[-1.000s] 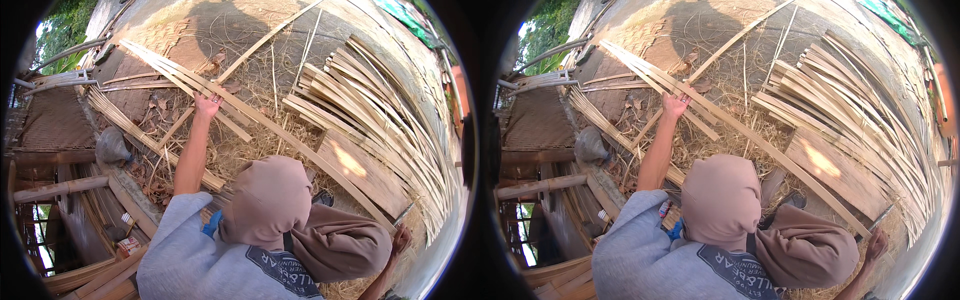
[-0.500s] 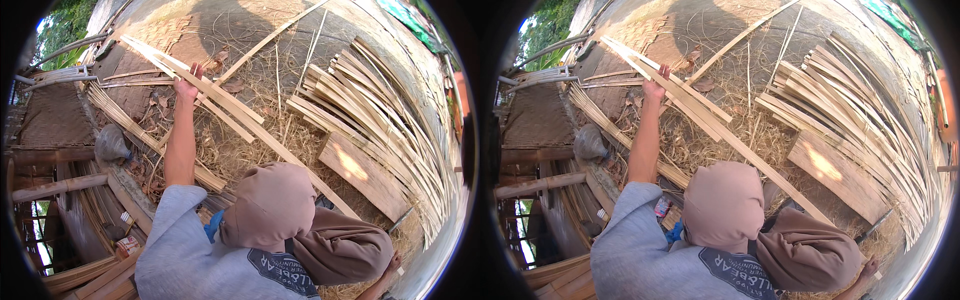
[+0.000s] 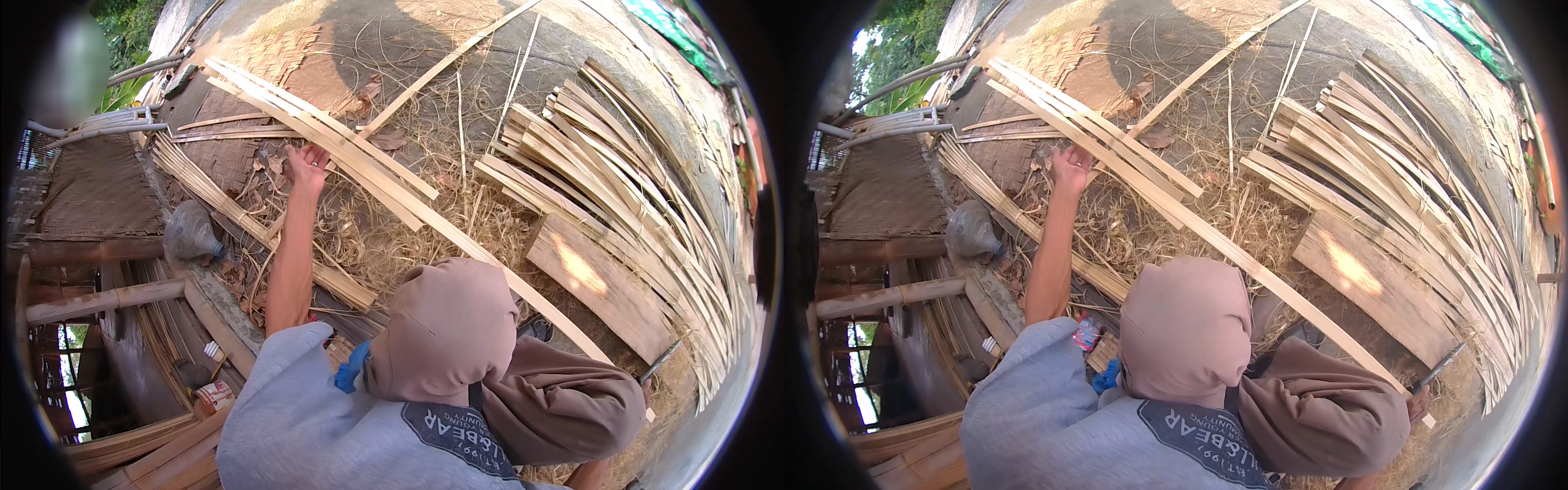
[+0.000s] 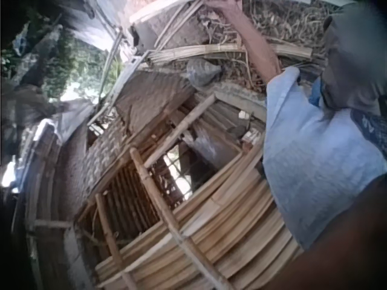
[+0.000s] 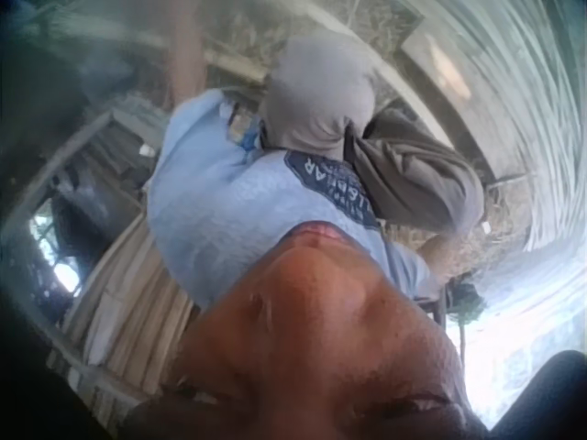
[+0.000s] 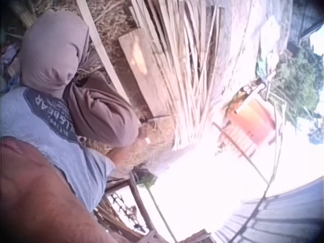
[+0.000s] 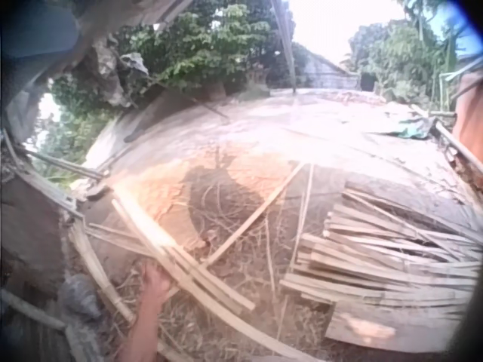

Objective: The person sits on a straw-covered floor and uses a knife to split long bamboo strips into thinner slats on a wooden board. The person repeatedly positions each strip, splits it, and places the resulting slats into a growing pile.

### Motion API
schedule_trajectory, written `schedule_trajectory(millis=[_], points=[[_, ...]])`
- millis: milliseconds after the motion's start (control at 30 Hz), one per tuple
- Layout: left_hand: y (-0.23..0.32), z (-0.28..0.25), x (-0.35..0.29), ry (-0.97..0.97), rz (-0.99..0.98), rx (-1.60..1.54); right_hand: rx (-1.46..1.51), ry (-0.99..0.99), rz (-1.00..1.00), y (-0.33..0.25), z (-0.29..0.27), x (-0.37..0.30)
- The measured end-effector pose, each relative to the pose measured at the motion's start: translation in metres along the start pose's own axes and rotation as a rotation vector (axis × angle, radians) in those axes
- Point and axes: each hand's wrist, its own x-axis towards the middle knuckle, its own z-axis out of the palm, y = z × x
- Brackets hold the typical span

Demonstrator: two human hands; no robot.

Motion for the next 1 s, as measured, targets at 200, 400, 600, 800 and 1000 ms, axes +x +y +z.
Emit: schedule_trajectory(millis=[200,400,600,800,1000], points=[[-0.095,-0.027,-0.195,-0.733,-0.659,0.728,0.275,-0.227,-0.377,-0.237,-0.048,0.027],[-0.134,-0.019,-0.257,-1.062,-0.686,0.627,0.751,-0.753,-0.558,-0.353,-0.072,0.05],[-0.147,0.011,-0.285,-0.898,-0.692,0.192,0.968,-0.799,-0.72,-0.395,-0.052,0.024],[-0.15,-0.001,-0.224,-0.429,-0.719,0.163,1.06,-0.826,-0.495,-0.381,-0.072,0.036],[-0.123,0.018,-0.087,-0.292,-0.436,0.09,1.223,-0.677,-0.16,-0.307,-0.047,0.059]])
